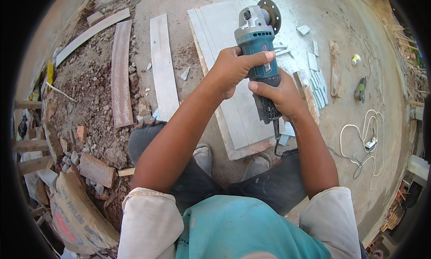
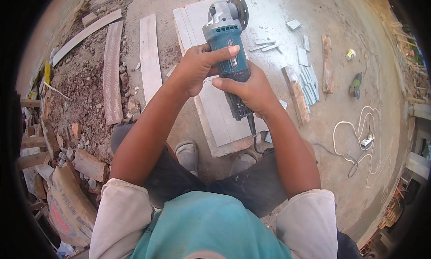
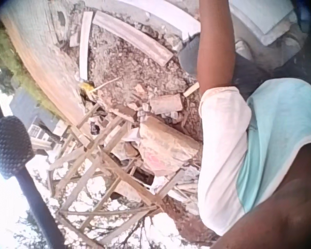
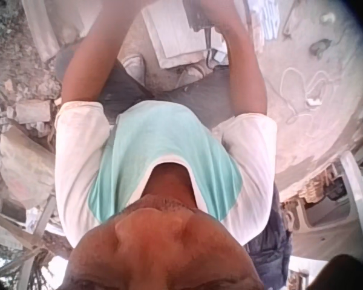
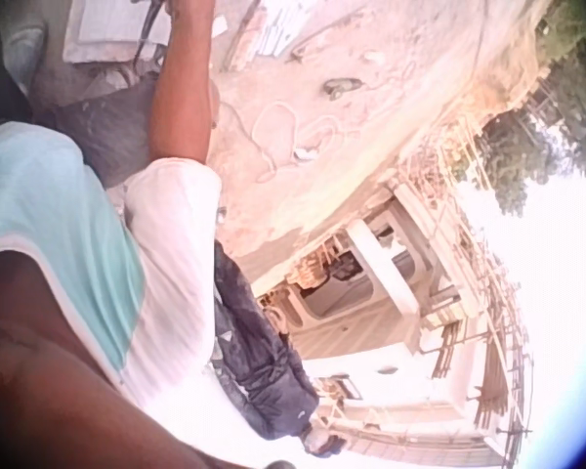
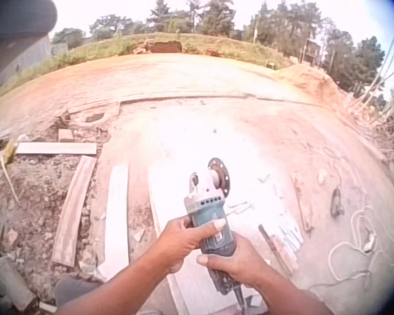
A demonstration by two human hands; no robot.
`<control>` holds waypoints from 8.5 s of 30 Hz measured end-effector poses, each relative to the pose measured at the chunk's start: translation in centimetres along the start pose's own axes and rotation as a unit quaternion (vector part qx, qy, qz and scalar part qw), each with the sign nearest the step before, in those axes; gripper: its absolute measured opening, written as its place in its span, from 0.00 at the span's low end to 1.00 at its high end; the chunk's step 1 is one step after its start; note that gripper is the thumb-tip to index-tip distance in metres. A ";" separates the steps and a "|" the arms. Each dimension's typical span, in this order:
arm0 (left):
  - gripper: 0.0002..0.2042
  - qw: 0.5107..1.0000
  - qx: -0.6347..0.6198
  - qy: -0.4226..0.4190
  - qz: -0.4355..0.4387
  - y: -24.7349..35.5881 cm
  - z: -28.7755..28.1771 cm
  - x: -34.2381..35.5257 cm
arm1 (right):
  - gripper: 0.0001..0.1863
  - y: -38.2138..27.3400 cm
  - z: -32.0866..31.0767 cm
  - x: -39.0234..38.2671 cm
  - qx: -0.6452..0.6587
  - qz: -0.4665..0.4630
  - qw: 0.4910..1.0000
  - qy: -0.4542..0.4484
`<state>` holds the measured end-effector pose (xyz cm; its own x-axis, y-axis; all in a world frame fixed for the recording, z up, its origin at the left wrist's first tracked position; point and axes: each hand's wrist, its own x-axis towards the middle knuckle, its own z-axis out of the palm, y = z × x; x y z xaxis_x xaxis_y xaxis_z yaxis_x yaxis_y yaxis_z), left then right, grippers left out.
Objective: The person holds an angle grinder with both hands and uses it to cut along a marked line on a long tile supported by a piece of wood on the ground.
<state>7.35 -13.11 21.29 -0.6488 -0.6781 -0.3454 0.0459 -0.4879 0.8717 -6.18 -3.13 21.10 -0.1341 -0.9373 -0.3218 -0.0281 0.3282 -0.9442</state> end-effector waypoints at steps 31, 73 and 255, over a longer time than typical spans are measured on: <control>0.36 0.999 0.042 0.010 -0.030 -0.1 -2.4 -1.1 | 0.33 0.3 1.7 0.1 -0.030 -0.015 0.999 -0.004; 0.39 0.999 0.031 0.016 -0.003 -0.3 -1.7 -1.0 | 0.31 -0.3 1.4 -0.6 -0.025 -0.022 0.999 -0.009; 0.26 0.995 0.095 0.035 -0.022 -9.8 5.6 -5.5 | 0.25 1.2 -2.3 1.8 0.078 -0.028 0.979 0.188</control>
<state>6.22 -1.53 16.63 -0.5925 -0.6983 -0.4018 -0.1295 -0.4097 0.9030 -8.76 -4.13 19.53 -0.4927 -0.8340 -0.2482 0.1014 0.2282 -0.9683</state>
